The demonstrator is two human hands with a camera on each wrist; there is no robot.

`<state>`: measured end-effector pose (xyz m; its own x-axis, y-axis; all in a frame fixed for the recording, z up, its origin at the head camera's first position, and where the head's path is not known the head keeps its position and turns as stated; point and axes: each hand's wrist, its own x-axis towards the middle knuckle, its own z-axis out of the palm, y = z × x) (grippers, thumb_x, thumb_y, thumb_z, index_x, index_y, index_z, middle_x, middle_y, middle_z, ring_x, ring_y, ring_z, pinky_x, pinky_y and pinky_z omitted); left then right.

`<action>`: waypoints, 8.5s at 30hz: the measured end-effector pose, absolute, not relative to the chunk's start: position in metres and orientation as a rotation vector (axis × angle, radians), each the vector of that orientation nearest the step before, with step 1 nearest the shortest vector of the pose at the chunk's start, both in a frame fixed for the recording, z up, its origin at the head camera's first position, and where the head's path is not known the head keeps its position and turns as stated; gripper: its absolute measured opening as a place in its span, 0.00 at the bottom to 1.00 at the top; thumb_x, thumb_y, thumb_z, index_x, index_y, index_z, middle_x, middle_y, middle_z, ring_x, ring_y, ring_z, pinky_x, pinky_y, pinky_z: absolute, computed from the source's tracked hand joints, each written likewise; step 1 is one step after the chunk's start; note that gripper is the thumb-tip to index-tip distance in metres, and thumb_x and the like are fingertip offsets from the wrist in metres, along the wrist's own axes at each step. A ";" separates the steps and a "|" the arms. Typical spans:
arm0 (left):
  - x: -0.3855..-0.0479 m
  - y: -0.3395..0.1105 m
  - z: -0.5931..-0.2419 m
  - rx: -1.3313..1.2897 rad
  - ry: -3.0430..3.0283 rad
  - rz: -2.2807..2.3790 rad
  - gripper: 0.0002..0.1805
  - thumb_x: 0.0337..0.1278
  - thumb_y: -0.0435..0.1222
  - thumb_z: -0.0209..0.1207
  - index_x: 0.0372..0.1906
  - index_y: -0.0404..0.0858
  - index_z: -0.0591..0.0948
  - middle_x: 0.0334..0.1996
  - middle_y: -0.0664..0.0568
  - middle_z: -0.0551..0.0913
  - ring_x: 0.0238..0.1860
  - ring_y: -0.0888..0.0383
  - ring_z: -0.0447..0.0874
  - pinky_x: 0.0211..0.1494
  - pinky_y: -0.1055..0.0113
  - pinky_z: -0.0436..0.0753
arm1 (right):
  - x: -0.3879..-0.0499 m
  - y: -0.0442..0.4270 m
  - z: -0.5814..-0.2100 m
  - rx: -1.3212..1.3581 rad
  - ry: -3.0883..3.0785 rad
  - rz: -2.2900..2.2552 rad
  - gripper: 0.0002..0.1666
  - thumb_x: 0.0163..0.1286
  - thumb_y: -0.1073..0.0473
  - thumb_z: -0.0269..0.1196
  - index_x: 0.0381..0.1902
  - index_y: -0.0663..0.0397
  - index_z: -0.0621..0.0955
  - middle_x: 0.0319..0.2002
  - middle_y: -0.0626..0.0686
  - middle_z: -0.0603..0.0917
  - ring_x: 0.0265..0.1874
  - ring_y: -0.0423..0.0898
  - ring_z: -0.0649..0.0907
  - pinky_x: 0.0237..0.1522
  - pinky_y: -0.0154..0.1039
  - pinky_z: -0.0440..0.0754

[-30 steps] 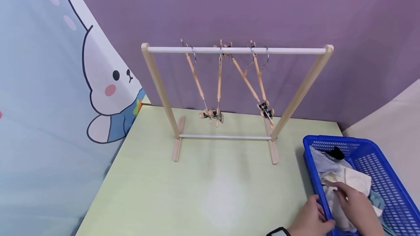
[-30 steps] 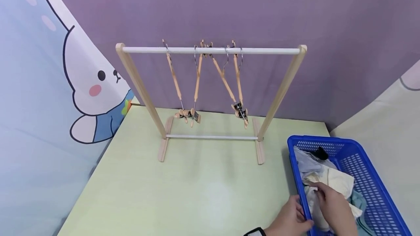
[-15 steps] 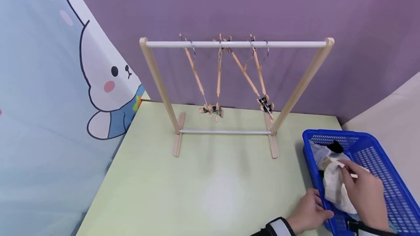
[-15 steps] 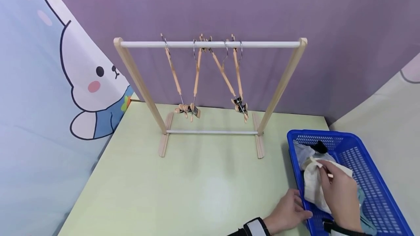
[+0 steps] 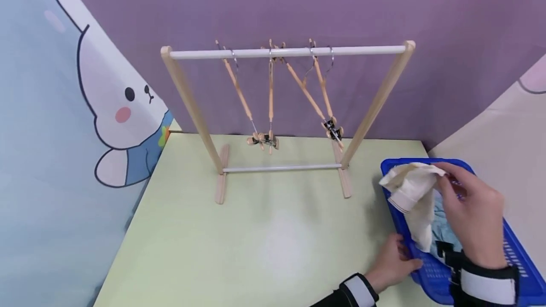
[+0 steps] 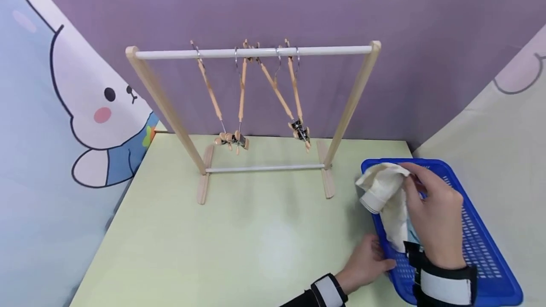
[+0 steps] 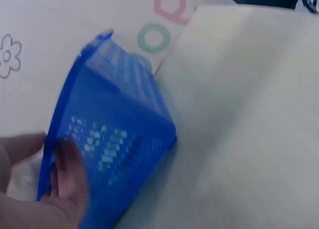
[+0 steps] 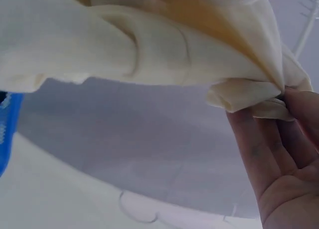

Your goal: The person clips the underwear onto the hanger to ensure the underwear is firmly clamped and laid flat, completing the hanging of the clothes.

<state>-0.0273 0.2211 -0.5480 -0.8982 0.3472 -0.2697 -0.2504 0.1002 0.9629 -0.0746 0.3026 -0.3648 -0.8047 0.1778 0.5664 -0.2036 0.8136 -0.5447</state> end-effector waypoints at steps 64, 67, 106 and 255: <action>-0.136 -0.012 -0.444 0.908 3.127 0.820 0.13 0.45 0.29 0.72 0.33 0.49 0.84 0.38 0.61 0.85 0.44 0.62 0.81 0.49 0.68 0.77 | -0.114 0.212 -0.438 0.751 -2.882 0.912 0.67 0.51 0.46 0.79 0.76 0.65 0.52 0.70 0.70 0.63 0.67 0.68 0.65 0.61 0.67 0.68; -0.135 -0.019 -0.428 1.058 3.097 0.664 0.14 0.44 0.28 0.72 0.33 0.49 0.84 0.44 0.61 0.85 0.48 0.61 0.78 0.52 0.67 0.75 | -0.118 0.206 -0.444 0.809 -2.824 0.901 0.70 0.47 0.52 0.81 0.77 0.63 0.51 0.72 0.69 0.60 0.69 0.68 0.62 0.63 0.67 0.64; -0.098 -0.165 -0.387 0.571 2.580 1.687 0.09 0.51 0.41 0.74 0.38 0.48 0.89 0.37 0.58 0.87 0.26 0.60 0.76 0.30 0.71 0.76 | -0.064 0.245 -0.371 0.427 -2.570 1.318 0.12 0.62 0.69 0.70 0.40 0.49 0.87 0.36 0.38 0.85 0.25 0.38 0.73 0.23 0.34 0.67; -0.273 -0.205 -0.363 -0.470 3.085 2.551 0.27 0.72 0.47 0.53 0.14 0.46 0.62 0.10 0.59 0.58 0.10 0.65 0.55 0.16 0.69 0.54 | -0.207 0.152 -0.339 0.444 -2.588 1.922 0.29 0.79 0.44 0.51 0.63 0.63 0.70 0.47 0.60 0.82 0.34 0.43 0.77 0.37 0.35 0.73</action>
<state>-0.2725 -0.2046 -0.3633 -0.6081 -0.6370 0.4737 0.3459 0.3246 0.8804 -0.2068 0.1524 -0.3394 -0.9566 -0.2827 0.0713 -0.1499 0.2672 -0.9519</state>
